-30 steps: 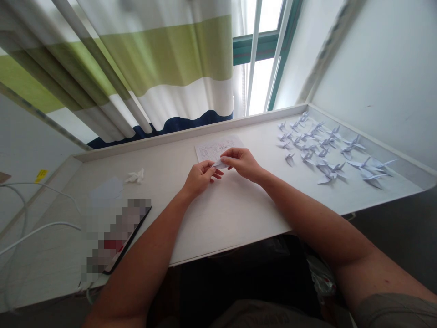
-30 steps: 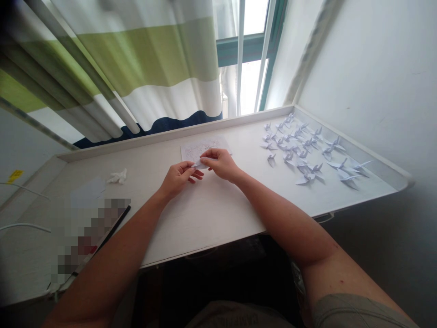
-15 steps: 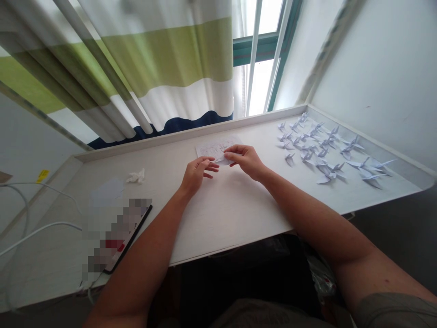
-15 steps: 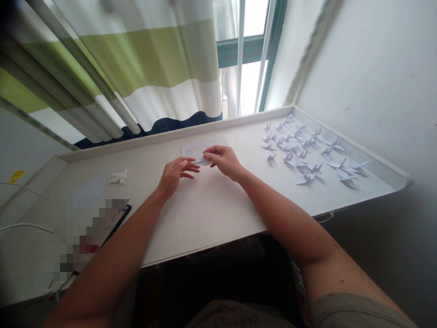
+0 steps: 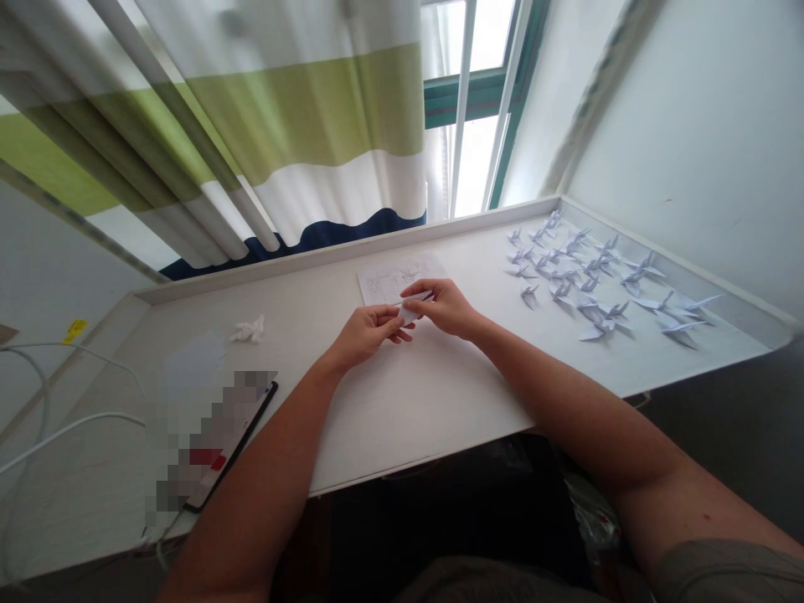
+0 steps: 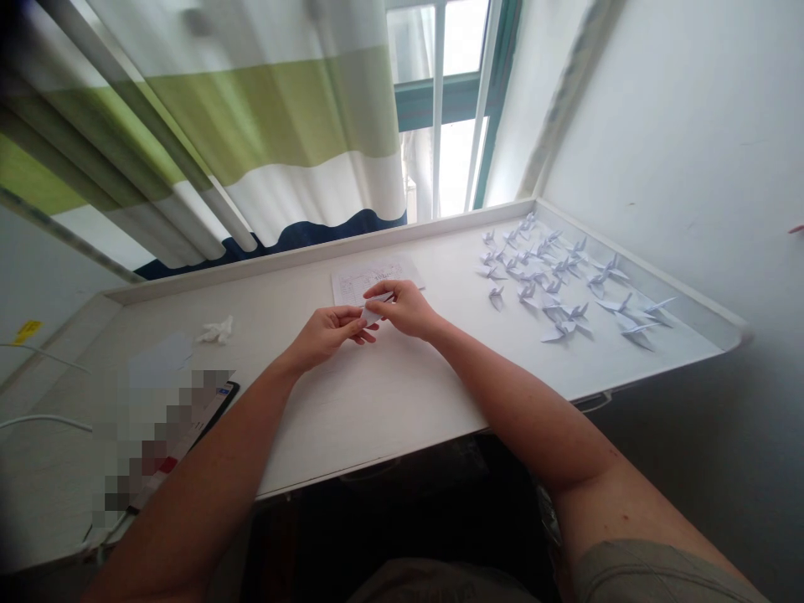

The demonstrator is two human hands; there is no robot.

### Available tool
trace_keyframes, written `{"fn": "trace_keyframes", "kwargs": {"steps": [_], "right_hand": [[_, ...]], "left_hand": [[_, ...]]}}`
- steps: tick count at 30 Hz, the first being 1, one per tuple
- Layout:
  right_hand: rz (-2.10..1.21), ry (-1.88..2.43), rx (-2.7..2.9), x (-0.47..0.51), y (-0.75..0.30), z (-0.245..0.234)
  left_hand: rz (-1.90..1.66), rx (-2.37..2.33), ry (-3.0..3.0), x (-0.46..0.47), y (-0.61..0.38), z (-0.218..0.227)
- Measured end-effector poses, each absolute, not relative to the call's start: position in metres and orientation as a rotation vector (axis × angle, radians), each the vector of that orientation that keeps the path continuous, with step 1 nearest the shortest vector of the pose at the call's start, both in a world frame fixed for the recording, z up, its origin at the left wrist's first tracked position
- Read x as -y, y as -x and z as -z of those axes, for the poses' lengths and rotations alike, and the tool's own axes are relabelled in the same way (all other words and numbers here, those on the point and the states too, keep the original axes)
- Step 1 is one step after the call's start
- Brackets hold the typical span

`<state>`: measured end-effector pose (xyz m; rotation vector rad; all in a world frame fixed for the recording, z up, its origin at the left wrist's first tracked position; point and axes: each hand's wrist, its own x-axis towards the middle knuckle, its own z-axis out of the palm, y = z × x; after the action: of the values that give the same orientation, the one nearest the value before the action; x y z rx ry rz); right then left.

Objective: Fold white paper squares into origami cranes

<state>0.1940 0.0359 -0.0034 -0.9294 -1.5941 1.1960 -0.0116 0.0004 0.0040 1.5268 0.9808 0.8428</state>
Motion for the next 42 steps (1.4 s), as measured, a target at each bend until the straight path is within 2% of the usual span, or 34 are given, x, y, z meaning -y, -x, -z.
{"fn": "trace_keyframes", "kwargs": {"steps": [6, 16, 23, 29, 42], "right_hand": [[-1.177, 0.951, 1.587, -0.038, -0.193, 0.006], [-1.289, 0.867, 1.638, -0.036, -0.189, 0.01], [-1.361, 0.615, 1.652, -0.041, -0.192, 0.016], [-1.429, 0.611, 1.514, -0.04, -0.191, 0.012], [-1.389, 0.571, 1.57, -0.041, -0.195, 0.008]], "left_hand": [[-0.755, -0.956, -1.476, -0.001, 0.013, -0.005], [-0.864, -1.029, -1.409, 0.001, 0.006, -0.002], [-1.042, -1.037, -1.279, 0.0, 0.007, -0.003], [-1.004, -0.97, -1.285, 0.004, 0.003, -0.006], [-0.907, -0.88, -1.33, -0.002, 0.009, -0.001]]}}
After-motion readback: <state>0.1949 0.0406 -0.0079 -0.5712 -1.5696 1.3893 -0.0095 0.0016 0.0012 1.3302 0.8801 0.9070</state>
